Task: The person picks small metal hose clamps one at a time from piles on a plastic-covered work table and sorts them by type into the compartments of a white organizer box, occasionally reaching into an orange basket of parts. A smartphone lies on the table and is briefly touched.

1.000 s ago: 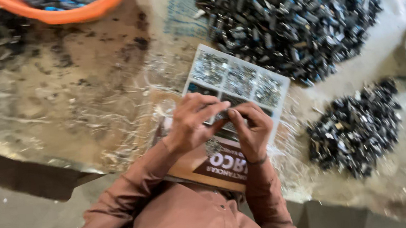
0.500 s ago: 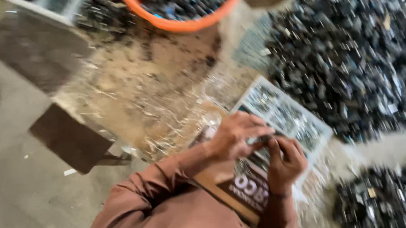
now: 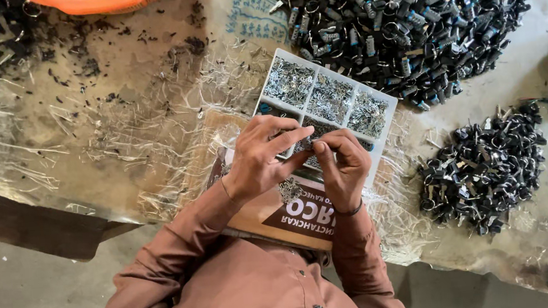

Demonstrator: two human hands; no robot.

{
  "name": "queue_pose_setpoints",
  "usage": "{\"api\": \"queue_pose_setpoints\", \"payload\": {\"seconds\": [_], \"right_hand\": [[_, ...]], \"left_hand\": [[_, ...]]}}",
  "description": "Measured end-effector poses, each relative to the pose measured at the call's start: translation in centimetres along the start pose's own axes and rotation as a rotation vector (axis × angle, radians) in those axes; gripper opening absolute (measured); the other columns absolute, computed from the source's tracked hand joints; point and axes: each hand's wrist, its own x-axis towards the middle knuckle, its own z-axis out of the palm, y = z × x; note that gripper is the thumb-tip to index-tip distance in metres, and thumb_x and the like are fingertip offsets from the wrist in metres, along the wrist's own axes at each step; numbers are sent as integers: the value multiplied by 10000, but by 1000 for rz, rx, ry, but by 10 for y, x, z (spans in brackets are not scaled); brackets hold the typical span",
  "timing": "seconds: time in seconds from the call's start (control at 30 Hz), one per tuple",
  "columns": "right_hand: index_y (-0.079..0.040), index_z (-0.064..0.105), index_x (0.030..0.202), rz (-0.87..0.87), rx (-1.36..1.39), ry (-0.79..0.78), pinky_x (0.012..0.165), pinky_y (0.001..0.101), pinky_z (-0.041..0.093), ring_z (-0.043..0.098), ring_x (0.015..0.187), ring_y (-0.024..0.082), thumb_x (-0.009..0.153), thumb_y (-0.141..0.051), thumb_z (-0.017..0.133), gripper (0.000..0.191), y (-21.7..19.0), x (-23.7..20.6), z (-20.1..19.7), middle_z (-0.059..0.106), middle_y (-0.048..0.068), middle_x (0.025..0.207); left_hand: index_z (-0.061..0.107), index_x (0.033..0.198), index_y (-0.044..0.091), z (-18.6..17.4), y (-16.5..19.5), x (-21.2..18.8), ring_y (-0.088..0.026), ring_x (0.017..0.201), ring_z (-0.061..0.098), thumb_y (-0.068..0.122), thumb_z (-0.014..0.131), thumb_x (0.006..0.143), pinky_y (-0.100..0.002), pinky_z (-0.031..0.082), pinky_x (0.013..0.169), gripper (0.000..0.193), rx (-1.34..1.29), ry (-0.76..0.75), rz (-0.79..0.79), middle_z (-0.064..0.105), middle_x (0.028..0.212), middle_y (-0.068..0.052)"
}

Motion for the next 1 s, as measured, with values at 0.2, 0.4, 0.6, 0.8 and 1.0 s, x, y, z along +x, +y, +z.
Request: {"api": "queue_pose_setpoints", "payload": {"seconds": [0.2, 0.4, 0.6, 0.8, 1.0], "right_hand": [[60, 682, 981, 25, 12, -13, 691, 220, 436, 559, 814, 93, 1014, -30, 689, 97, -4, -12, -6, 665, 68, 962], [29, 718, 950, -65, -38, 0, 656, 225, 491, 618, 768, 108, 970, -42, 737, 76, -2, -20, -5, 698, 64, 918], [4, 737, 939, -77, -182, 34, 679, 249, 526, 668, 775, 133, 896, -47, 804, 94, -4, -34, 6, 710, 55, 888], [1, 738, 925, 177, 178, -19, 669, 224, 464, 593, 774, 86, 944, -43, 756, 52, 16, -22, -20, 690, 26, 885], [-3, 701, 1011, 234, 214, 58, 695, 214, 492, 592, 794, 77, 970, -109, 736, 120, 32, 9, -44, 661, 7, 930]], "left_hand": [[737, 1246, 149, -1, 5, -13, -222, 1039, 628, 190, 862, 860, -353, 517, 928, 408, 18, -22, 1, 676, 1133, -24], [729, 1262, 116, 6, 7, -24, -211, 1008, 616, 187, 840, 892, -347, 511, 911, 393, 30, -36, 46, 676, 1140, -35], [747, 1231, 112, -8, 10, -32, -233, 986, 617, 139, 835, 855, -357, 514, 904, 388, 66, -20, 65, 686, 1138, -39], [752, 1172, 121, -2, 20, -10, -243, 982, 642, 169, 868, 804, -359, 531, 885, 389, 25, 24, 34, 711, 1109, -36], [752, 1143, 98, 21, 27, 22, -229, 971, 676, 215, 886, 787, -345, 561, 857, 398, -40, 110, -25, 728, 1087, -64]]}}
